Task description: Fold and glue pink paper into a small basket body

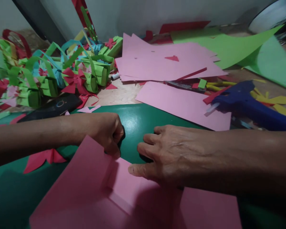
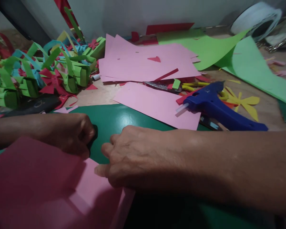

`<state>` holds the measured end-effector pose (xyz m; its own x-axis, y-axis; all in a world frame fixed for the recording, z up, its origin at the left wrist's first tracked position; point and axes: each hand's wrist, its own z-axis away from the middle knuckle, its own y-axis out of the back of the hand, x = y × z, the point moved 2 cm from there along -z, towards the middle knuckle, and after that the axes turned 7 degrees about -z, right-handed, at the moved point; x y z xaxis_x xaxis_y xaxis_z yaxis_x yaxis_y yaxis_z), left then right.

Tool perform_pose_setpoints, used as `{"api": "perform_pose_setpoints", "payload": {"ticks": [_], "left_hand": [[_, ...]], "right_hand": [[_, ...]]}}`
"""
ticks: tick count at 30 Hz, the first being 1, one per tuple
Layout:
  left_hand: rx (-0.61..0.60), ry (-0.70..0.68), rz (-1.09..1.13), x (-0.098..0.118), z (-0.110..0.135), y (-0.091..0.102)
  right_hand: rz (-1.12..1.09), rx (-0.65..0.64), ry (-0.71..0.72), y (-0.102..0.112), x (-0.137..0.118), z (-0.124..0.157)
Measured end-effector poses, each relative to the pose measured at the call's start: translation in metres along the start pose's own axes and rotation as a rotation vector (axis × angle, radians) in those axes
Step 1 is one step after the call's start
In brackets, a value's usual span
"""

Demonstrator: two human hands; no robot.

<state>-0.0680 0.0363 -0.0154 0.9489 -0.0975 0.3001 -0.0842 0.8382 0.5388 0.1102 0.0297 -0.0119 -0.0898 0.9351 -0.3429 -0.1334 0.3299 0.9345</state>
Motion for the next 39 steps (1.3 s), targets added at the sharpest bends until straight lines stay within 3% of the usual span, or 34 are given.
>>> {"api": "perform_pose_setpoints", "payload": {"ticks": [4, 8, 13, 18, 25, 28, 31, 35, 39], "left_hand": [[-0.106, 0.054, 0.114, -0.007, -0.001, -0.001], [-0.183, 0.001, 0.241, -0.016, -0.001, -0.002], [-0.185, -0.018, 0.253, -0.015, -0.002, 0.000], [-0.216, 0.008, 0.178, -0.008, -0.001, 0.003], [-0.093, 0.005, -0.123, 0.002, 0.002, 0.008], [-0.014, -0.010, -0.223, 0.007, 0.003, 0.007], [0.074, -0.081, -0.255, 0.011, 0.003, 0.005], [0.068, -0.102, -0.197, 0.008, 0.003, 0.003], [0.081, -0.098, -0.224, 0.002, 0.000, 0.002]], "right_hand": [[-0.028, -0.072, -0.013, 0.007, -0.002, 0.000], [0.034, 0.014, -0.001, -0.004, -0.001, -0.003], [0.112, 0.047, -0.075, -0.009, -0.002, -0.011], [0.105, -0.151, -0.089, 0.004, -0.008, -0.024], [0.140, -0.121, -0.024, 0.000, 0.002, -0.032], [0.104, -0.095, 0.038, 0.009, 0.005, -0.027], [-0.028, -0.317, 0.003, 0.019, 0.003, -0.019], [-0.102, -0.310, -0.060, 0.026, -0.001, -0.013], [-0.126, -0.332, -0.064, 0.019, -0.001, -0.004]]}}
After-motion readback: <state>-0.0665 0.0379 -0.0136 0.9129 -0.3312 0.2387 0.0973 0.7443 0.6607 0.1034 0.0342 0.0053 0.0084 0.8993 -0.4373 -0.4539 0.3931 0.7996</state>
